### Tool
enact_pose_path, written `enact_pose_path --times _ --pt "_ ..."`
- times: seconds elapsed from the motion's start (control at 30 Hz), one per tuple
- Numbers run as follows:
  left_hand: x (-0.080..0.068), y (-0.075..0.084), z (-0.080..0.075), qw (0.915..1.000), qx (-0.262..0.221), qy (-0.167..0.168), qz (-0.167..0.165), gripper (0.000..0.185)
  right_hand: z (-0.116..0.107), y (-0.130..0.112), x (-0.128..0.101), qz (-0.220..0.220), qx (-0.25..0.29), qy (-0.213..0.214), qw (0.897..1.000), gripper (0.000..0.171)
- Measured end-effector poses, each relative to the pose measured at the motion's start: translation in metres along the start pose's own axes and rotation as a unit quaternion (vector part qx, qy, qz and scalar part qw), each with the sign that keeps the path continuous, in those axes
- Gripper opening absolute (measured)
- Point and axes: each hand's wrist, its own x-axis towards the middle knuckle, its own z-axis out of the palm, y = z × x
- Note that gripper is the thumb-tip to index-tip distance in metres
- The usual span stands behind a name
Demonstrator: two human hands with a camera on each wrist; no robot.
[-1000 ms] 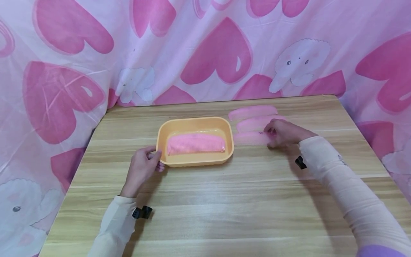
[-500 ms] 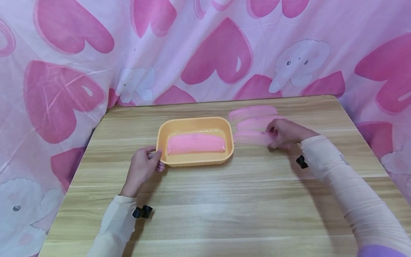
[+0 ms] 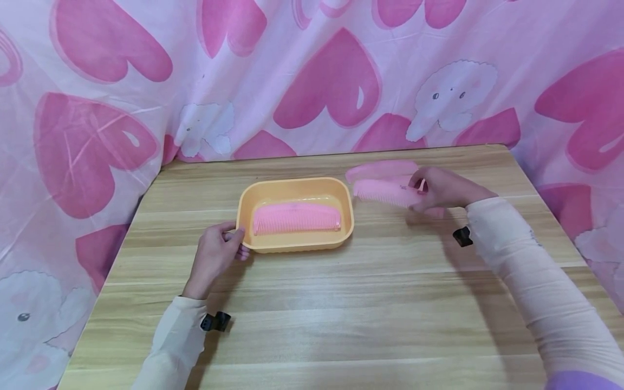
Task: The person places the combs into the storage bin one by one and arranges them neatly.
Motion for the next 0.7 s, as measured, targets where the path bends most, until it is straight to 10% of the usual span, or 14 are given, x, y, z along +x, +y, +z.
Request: enact_pose_path --times 0.7 --pt "0.000 0.001 -0.001 0.9999 -0.012 -0.004 -0.008 0.039 -0.012 -0.074 0.030 -0.068 -0.046 0.019 0.996 0.041"
